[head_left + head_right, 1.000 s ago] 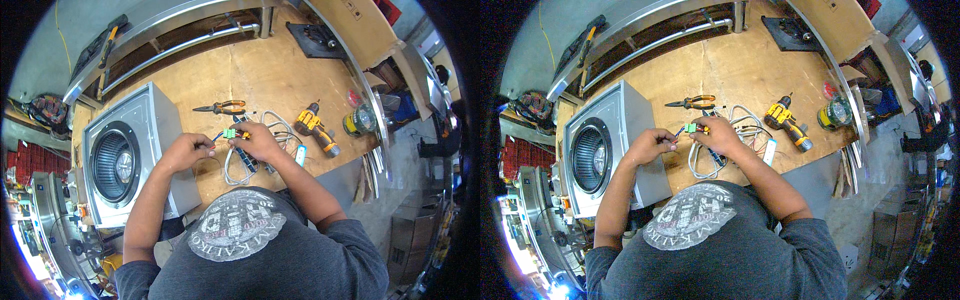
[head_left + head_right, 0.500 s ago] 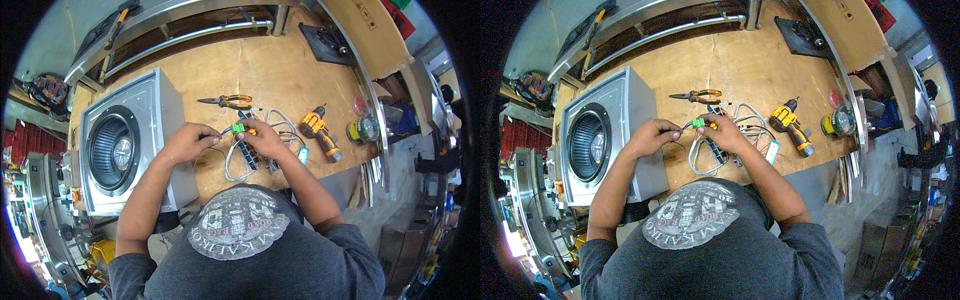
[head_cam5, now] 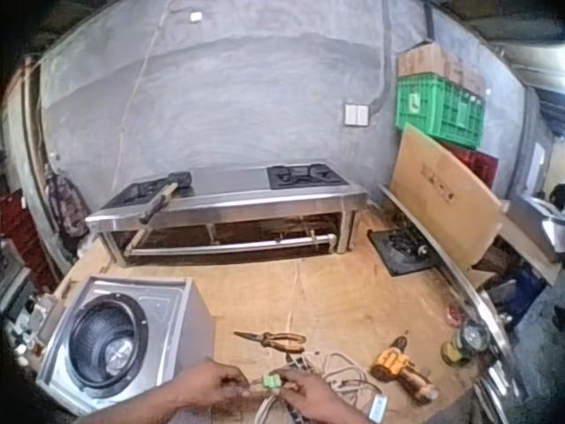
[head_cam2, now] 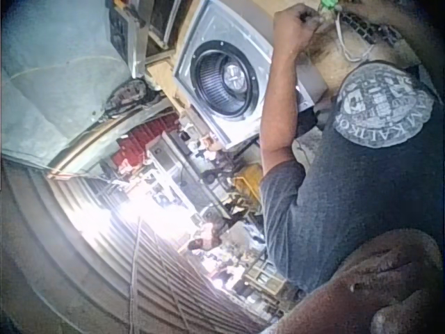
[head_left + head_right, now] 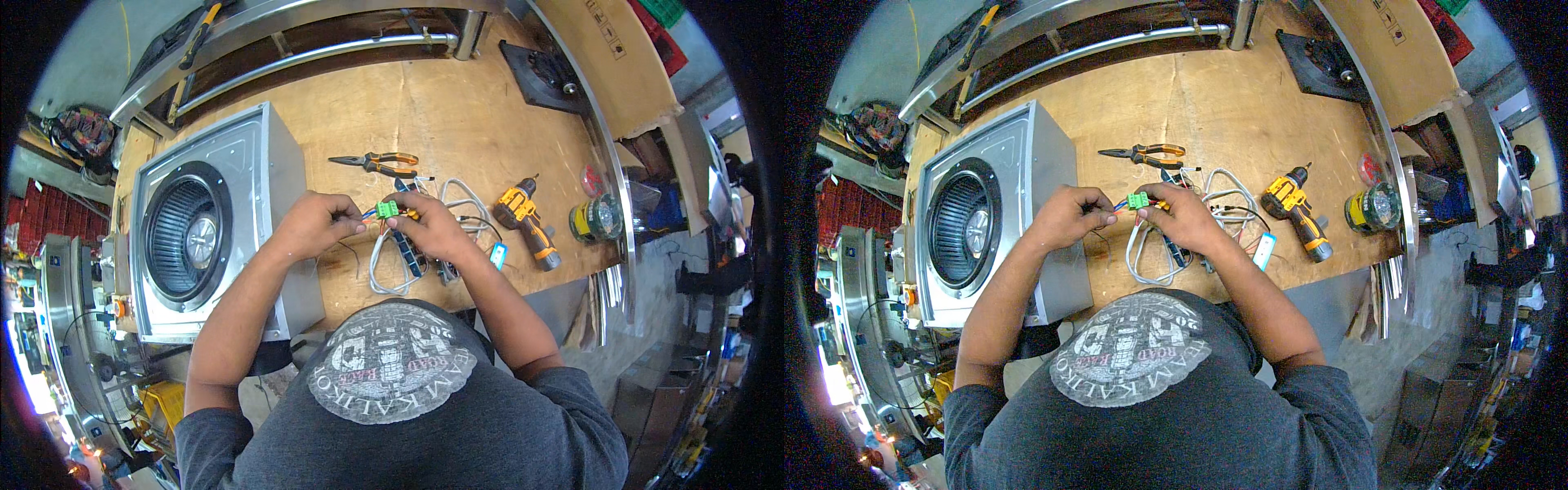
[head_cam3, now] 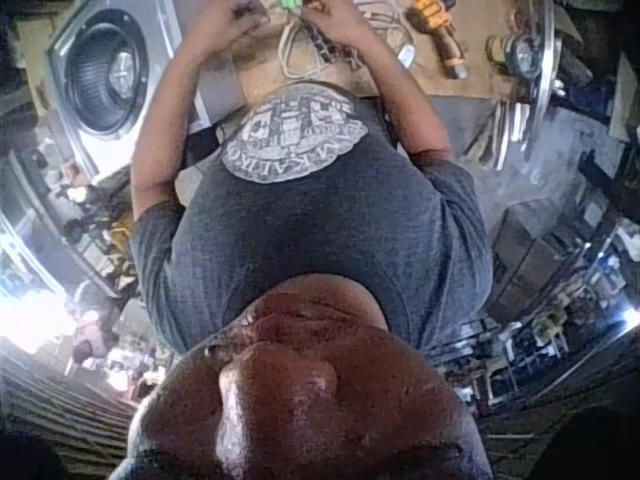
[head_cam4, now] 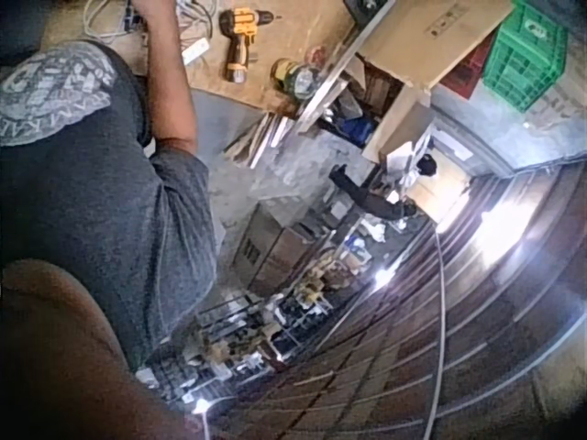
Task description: The person strips and twists wires, inserts them into a green terminal block, and tightens the screws with a screwdriver. They then use a cordless drill to fasten screws on a metal ventilation fan housing and briefly illuminate the work area with a small LED light.
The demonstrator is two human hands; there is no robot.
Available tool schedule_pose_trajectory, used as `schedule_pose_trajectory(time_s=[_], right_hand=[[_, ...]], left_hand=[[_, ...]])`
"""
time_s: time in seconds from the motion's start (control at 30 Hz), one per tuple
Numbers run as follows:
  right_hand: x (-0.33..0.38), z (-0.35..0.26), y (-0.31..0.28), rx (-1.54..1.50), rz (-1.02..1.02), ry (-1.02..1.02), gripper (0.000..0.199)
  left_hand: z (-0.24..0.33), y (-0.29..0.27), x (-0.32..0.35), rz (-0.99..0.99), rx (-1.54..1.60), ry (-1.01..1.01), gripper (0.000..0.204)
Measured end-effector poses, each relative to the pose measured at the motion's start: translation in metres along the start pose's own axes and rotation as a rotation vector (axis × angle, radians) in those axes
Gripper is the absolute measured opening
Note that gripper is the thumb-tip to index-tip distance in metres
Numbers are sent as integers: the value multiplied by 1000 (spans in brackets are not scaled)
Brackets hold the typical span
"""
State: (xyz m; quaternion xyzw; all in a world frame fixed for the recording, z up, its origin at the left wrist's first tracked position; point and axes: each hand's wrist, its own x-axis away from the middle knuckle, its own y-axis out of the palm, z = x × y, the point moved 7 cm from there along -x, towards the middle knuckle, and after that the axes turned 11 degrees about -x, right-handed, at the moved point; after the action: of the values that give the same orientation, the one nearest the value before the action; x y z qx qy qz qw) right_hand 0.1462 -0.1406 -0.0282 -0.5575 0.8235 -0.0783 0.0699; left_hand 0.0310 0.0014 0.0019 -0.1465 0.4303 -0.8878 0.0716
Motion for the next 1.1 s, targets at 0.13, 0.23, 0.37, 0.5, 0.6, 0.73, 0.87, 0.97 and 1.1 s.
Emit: schedule_pose_trajectory(time_s=[0.13,0.23,0.37,0.5,0.6,0.73,0.87,0.97,1.1], right_hand=[[-1,-4,1,39,-4,-52,32],[-1,-9,1,74,1,-41,31],[-2,-7,3,104,1,-78,32],[-1,20,-2,20,88,-4,34],[-2,47,-5,-93,116,175,37],[1,47,-4,-208,84,331,36],[-1,45,0,-142,52,191,35],[-1,37,2,-129,50,194,35],[-1,29,-1,-94,43,222,36]], left_hand=[[4,-2,0,25,-11,-7,23],[3,-2,0,9,-24,-63,22],[3,0,0,13,-15,-31,22],[5,3,0,-37,-3,16,23],[9,11,4,-199,25,114,30],[21,17,9,-313,-155,219,43],[24,26,11,-427,-63,200,42],[17,35,10,-380,-25,274,36],[23,37,10,-449,-164,304,27]])
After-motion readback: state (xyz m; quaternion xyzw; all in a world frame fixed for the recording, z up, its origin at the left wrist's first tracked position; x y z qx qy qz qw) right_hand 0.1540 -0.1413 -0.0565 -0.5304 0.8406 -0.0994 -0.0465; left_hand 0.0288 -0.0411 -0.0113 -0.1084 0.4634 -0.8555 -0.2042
